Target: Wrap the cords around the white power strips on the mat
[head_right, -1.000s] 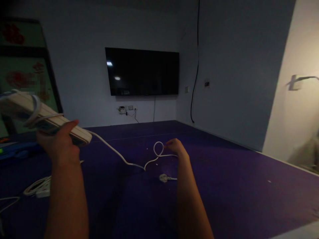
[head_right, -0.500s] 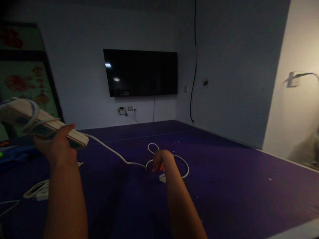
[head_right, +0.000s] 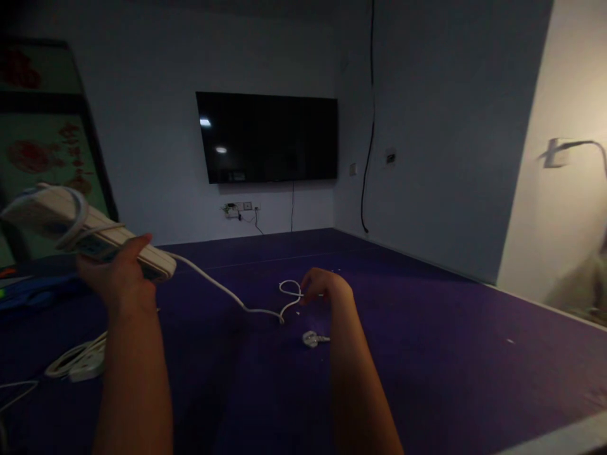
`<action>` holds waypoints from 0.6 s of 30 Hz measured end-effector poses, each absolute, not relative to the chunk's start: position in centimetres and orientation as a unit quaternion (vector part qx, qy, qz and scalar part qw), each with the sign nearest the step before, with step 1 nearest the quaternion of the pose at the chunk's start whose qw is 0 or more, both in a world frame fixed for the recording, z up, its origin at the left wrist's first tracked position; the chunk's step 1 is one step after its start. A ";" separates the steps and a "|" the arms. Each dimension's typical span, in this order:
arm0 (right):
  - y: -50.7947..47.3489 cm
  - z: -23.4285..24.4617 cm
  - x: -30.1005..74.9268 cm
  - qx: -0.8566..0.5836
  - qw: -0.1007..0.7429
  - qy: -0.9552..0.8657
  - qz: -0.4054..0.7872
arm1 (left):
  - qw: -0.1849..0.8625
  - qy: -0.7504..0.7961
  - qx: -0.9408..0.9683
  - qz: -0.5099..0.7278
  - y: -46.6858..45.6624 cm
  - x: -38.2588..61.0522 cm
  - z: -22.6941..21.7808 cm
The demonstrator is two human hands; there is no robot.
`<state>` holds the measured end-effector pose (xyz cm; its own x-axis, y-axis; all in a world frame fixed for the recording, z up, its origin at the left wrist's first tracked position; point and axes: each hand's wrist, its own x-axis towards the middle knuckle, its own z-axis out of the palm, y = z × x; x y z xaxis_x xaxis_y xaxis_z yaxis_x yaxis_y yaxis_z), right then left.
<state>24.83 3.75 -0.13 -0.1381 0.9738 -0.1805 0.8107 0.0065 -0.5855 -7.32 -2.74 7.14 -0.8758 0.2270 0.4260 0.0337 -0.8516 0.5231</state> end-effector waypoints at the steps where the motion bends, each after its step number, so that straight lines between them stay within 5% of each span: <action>1: 3.4 0.3 24.9 -0.636 0.139 -0.700 0.294 | 0.057 0.273 0.245 0.928 -2.7 -7.2 7.1; 10: 0.1 -3.4 23.3 -0.592 -0.083 -0.775 0.203 | 0.049 0.275 0.256 0.925 -2.5 -7.1 7.3; 18: 2.2 -7.3 24.3 -0.607 0.007 -0.792 0.062 | 0.065 0.279 0.268 0.920 -2.5 -7.9 6.7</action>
<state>24.31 2.18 -7.31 -0.2625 0.9628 -0.0638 0.9610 0.2549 -0.1077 -7.93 -2.46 6.74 -0.8477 0.2694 0.4570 0.0294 -0.8363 0.5475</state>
